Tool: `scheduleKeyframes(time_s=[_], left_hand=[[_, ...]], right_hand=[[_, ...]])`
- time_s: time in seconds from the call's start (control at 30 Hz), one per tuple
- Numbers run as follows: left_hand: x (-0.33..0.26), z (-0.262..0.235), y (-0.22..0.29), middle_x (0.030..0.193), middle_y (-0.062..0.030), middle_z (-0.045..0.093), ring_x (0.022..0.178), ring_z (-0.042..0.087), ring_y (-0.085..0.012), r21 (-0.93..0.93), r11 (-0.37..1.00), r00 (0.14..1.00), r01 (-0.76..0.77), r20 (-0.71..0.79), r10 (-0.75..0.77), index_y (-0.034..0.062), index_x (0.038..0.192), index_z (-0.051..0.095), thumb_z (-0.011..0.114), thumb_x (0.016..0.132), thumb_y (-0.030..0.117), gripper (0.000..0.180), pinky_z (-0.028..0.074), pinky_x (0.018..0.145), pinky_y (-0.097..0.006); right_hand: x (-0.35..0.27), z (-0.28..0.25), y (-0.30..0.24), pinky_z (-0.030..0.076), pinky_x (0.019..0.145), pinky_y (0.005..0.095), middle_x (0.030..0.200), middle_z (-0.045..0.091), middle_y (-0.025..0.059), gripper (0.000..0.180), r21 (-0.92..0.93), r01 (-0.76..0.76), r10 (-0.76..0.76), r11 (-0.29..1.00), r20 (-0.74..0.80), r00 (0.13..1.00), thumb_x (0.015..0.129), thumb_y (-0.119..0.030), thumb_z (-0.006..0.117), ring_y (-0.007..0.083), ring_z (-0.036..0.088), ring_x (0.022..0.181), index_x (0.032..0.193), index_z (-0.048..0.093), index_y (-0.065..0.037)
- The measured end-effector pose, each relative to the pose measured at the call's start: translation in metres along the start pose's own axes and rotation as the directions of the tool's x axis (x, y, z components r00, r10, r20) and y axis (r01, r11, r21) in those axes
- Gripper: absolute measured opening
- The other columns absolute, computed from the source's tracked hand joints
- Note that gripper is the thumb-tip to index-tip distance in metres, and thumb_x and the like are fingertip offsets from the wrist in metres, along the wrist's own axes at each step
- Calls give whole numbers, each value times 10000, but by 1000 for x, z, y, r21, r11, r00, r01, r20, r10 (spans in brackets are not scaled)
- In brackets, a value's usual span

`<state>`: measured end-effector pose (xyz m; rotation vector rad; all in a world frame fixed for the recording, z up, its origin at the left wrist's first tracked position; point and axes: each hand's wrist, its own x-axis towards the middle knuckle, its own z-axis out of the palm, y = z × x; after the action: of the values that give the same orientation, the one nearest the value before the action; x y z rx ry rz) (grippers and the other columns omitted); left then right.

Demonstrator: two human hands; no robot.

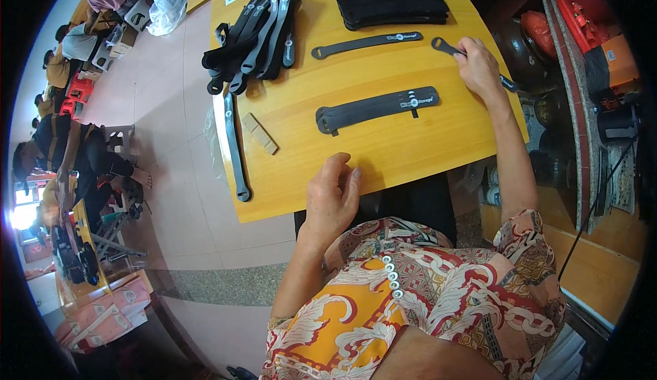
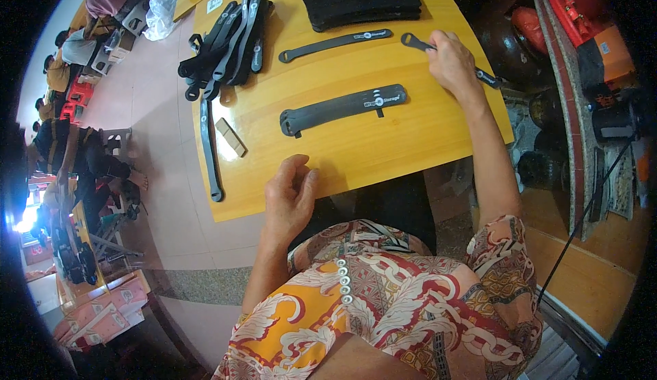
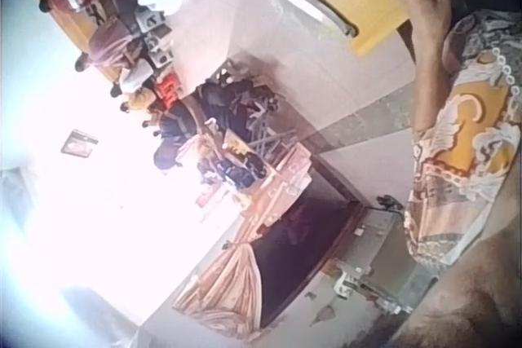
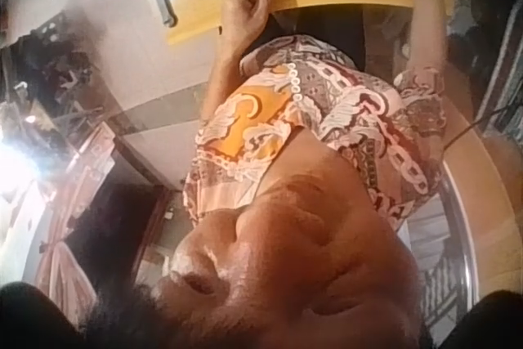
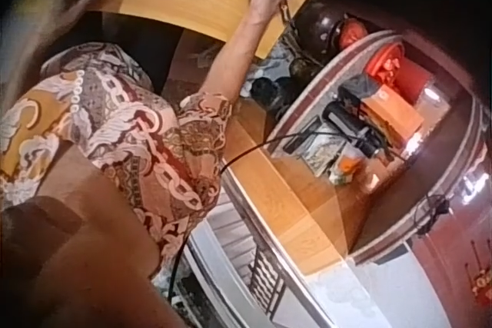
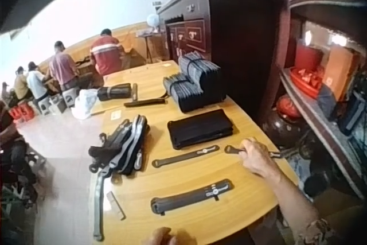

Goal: Assembling straps by manually inserting hardware components into pre-cut holes at a workshop table.

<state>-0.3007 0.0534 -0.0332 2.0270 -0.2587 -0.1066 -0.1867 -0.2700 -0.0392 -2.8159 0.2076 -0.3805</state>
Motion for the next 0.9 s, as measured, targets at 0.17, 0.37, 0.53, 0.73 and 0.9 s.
scheduleKeyframes(time_s=[0.17,0.37,0.53,0.73,0.9], left_hand=[[1,7,2,725,-53,550,611,506,-98,2,993,991,-116,-68,115,-33,1054,522,568,827,6,235,418,552,-206],[6,20,27,806,-68,553,615,524,-99,-178,961,970,-212,-159,184,-34,983,546,570,805,-37,179,435,552,-208],[1,8,14,749,-33,536,599,528,-88,-171,970,983,-172,-98,157,-15,881,536,518,843,-41,49,422,530,-204],[5,-12,-5,709,-50,556,573,547,-92,-388,921,979,35,-171,-109,-24,937,540,525,872,0,70,454,490,-210],[12,-15,-6,758,-48,559,616,561,-96,-486,869,970,94,-150,-189,-48,970,537,526,858,-37,114,468,522,-213]], right_hand=[[-61,-47,-42,459,636,394,765,568,172,75,290,114,-124,950,16,992,793,-41,555,342,578,720,855,550,0],[-116,-42,-94,457,580,371,752,548,144,95,491,400,-514,774,116,850,722,9,580,298,580,698,809,542,-5],[-120,-38,-96,450,584,388,738,534,137,121,480,447,-557,755,109,823,699,-26,610,318,568,697,795,537,-8],[-111,-42,-62,448,642,403,764,572,153,96,388,250,-359,887,240,902,725,-51,618,328,575,728,791,567,-3],[-104,-38,-51,457,670,367,779,597,154,103,443,74,-229,894,306,924,763,-31,582,303,590,739,851,594,20]])
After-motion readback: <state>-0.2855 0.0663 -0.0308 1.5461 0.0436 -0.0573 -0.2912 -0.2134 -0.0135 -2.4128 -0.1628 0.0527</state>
